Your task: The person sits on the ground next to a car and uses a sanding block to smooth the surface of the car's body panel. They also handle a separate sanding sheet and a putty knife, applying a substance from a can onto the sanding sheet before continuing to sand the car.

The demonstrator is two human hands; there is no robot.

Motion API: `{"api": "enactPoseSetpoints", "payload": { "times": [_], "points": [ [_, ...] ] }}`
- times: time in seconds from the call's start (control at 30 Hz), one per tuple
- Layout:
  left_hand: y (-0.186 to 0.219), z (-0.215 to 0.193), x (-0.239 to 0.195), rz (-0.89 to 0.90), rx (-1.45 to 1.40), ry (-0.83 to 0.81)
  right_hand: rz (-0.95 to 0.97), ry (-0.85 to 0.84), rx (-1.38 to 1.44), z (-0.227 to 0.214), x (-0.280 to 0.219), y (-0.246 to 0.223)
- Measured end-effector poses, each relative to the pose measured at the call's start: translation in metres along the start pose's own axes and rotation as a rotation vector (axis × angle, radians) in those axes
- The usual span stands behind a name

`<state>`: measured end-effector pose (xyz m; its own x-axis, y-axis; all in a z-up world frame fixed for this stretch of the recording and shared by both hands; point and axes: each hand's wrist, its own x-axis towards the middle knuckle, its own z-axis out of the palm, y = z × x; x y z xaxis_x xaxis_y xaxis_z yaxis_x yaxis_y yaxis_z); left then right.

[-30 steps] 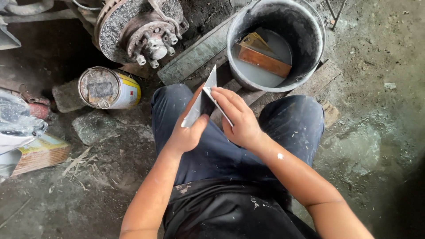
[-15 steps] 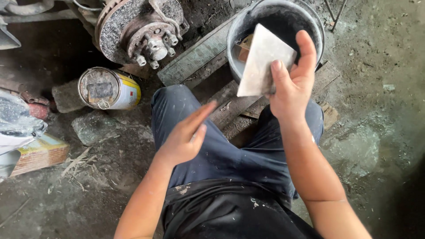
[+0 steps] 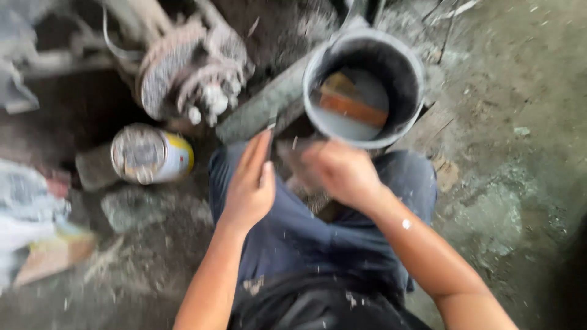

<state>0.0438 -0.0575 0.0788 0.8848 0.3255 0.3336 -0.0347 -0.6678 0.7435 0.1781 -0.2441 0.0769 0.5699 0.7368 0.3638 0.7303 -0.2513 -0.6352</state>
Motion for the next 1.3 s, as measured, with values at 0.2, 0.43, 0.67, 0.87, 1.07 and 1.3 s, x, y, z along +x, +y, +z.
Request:
{"api": "enactPoseSetpoints", "payload": {
  "times": [0.2,0.43,0.67,0.87,1.07,1.3],
  "points": [
    [-0.067,0.039,-0.036,-0.379,-0.548,0.087,0.288,-0.076,0.733,0.023,-0.005,0.015],
    [-0.098,0.006,-0.026,-0.35,-0.602,0.082,0.238,-0.153,0.935,0.032,-0.023,0.048],
    [0.013,0.018,0.016,0.089,-0.141,-0.036,0.096,-0.212,0.542,0.033,-0.027,0.032],
    [0.008,0.052,0.023,-0.082,-0.065,-0.234,0.228,-0.22,0.684,0.048,-0.038,0.04],
    [0.01,0.043,0.023,-0.251,-0.075,-0.203,0.321,-0.204,0.772,0.051,-0.041,0.051],
    [-0.014,0.014,0.017,-0.085,0.047,-0.316,0.591,-0.055,1.181,0.064,-0.044,0.093]
  ]
}}
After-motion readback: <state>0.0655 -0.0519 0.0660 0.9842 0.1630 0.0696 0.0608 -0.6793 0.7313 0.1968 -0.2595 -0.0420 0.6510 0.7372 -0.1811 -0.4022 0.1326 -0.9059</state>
